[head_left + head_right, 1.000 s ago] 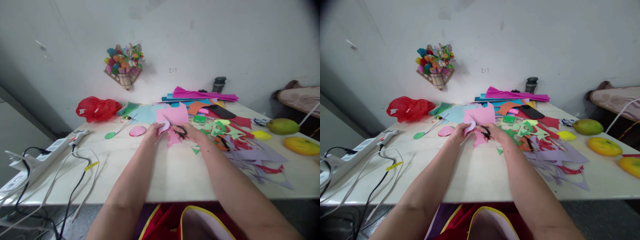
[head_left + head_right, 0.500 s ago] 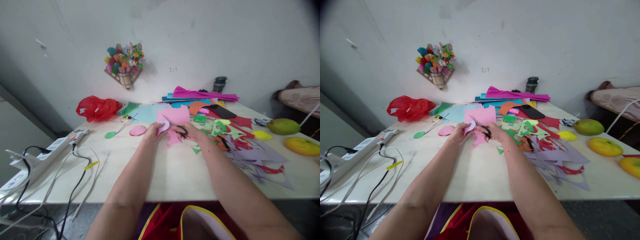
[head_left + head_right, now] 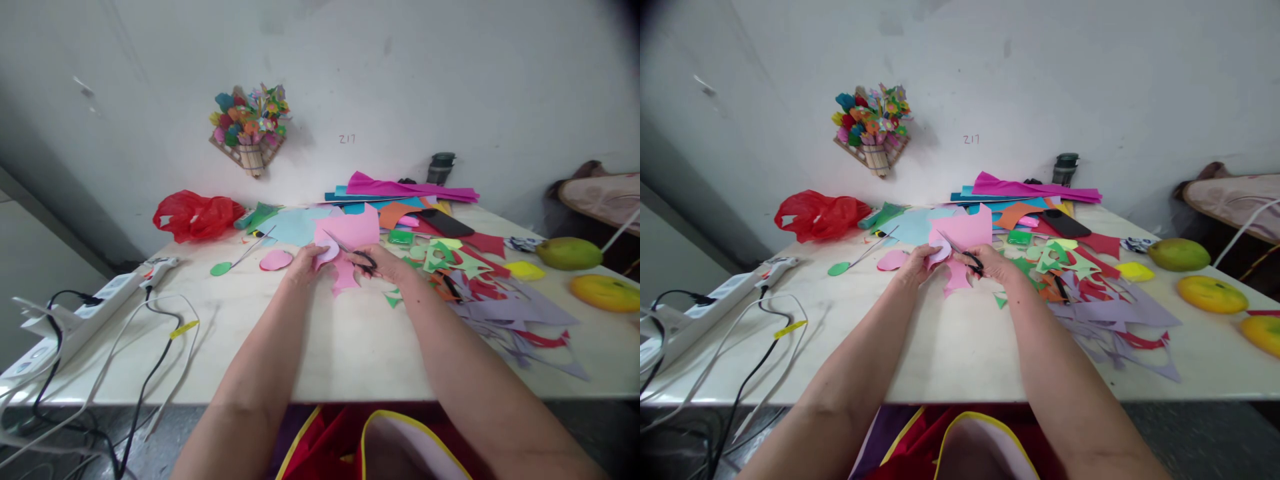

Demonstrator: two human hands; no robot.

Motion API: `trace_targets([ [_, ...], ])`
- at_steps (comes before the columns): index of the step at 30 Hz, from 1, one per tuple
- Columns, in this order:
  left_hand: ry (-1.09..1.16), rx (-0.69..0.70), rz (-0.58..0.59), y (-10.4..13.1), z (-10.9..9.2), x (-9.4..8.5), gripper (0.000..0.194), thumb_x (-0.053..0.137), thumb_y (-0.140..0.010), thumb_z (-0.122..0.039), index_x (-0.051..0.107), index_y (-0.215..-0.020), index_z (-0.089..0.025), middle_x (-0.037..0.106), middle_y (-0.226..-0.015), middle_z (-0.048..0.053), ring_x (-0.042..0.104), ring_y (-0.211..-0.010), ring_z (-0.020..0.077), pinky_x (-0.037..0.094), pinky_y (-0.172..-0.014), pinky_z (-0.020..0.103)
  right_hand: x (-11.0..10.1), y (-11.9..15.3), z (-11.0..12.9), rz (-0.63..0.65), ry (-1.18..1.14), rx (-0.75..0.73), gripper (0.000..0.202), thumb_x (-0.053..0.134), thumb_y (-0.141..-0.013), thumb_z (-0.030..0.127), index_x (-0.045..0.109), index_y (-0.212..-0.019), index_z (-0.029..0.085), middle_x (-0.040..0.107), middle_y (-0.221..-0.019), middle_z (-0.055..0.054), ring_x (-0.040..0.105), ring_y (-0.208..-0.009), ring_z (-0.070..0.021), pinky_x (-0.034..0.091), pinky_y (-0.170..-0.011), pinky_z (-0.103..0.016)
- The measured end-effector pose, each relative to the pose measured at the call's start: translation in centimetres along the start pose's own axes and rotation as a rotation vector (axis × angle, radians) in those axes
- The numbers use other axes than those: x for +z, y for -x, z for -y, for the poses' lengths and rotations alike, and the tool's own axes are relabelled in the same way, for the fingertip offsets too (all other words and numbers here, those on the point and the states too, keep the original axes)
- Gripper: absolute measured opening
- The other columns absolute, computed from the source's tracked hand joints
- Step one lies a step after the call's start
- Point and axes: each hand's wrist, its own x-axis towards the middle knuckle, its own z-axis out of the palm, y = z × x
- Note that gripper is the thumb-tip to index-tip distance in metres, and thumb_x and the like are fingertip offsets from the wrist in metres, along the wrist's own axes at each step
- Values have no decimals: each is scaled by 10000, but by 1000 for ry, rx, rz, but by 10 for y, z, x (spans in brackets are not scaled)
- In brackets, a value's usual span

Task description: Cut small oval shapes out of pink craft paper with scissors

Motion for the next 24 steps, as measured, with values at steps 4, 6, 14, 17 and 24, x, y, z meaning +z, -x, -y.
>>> trace_targets([
  [4, 13, -26, 16, 1, -2, 0, 113, 654, -605, -80, 630, -714, -98, 677, -659, 62, 635, -566, 157, 486, -500, 223, -1, -1, -1, 10, -8, 3, 307, 640, -742, 350, 463, -582, 158, 478, -436, 23, 390, -325, -52, 251, -315, -194],
  [6, 14, -21, 18, 2, -3, 0, 114, 656, -607, -79, 630, -717, -92, 674, -654, 62, 633, -561, 155, 491, -520, 225, -1, -1, -2, 11, -12, 10, 295, 633, -748, 348, 466, -592, 161, 472, -441, 26, 389, -331, -53, 258, -322, -196],
  [14, -23, -5, 12, 2, -3, 0, 118, 640, -619, -74, 640, -735, -90, 675, -664, 62, 632, -582, 156, 504, -593, 252, -3, -1, -4, 26, 44, -16, 331, 642, -744, 408, 475, -608, 157, 503, -472, 11, 406, -337, -51, 224, -311, -197],
  [17, -32, -10, 11, 2, -3, 0, 125, 649, -618, -78, 644, -743, -84, 677, -664, 71, 632, -592, 157, 503, -609, 257, -4, -1, -5, 28, 44, -16, 335, 642, -742, 424, 487, -627, 150, 514, -488, 9, 411, -342, -47, 226, -315, -193],
  [24, -50, -5, 43, 1, -1, -4, 154, 674, -612, -98, 644, -762, -76, 677, -675, 75, 630, -593, 157, 501, -593, 260, -3, -1, -3, 14, 26, 0, 339, 664, -725, 424, 495, -623, 149, 480, -468, 25, 386, -351, -45, 280, -333, -192],
])
